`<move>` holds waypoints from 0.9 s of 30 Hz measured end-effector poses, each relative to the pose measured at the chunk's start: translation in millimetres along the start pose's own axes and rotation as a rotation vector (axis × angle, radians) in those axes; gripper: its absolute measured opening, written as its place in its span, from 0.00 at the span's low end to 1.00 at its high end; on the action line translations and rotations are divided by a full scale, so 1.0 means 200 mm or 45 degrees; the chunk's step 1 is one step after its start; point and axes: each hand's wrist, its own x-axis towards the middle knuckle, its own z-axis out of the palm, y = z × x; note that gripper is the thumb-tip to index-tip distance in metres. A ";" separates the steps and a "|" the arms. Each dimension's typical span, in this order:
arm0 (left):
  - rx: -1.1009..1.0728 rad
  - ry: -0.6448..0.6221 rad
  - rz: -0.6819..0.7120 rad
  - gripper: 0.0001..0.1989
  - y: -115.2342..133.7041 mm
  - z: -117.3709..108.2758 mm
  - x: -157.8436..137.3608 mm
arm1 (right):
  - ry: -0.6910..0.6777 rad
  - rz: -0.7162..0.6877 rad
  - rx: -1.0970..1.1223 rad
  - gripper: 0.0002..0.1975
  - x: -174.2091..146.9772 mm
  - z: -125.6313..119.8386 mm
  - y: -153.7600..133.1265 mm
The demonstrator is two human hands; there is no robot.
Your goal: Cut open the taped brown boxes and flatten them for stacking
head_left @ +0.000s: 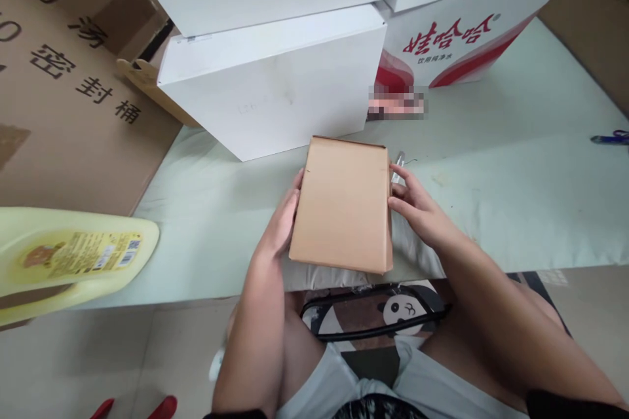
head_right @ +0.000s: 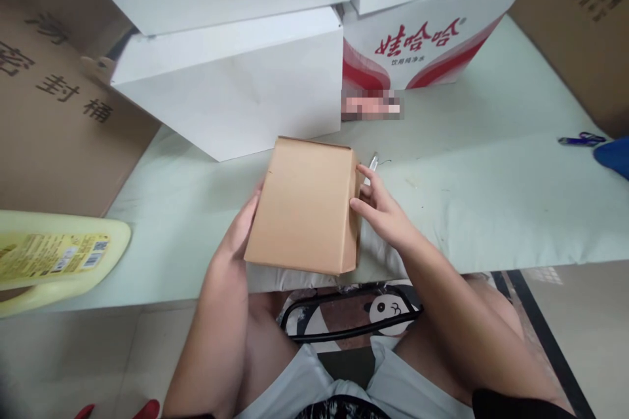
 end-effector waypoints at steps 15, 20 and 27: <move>0.013 -0.017 0.522 0.29 0.13 0.06 -0.08 | 0.044 -0.064 -0.006 0.38 -0.03 0.00 -0.03; 0.030 -0.008 0.500 0.28 0.12 0.05 -0.07 | 0.016 -0.085 -0.051 0.37 -0.03 0.00 -0.03; -0.043 -0.027 0.313 0.35 0.14 0.04 -0.08 | 0.075 -0.125 -0.128 0.36 -0.02 0.01 -0.03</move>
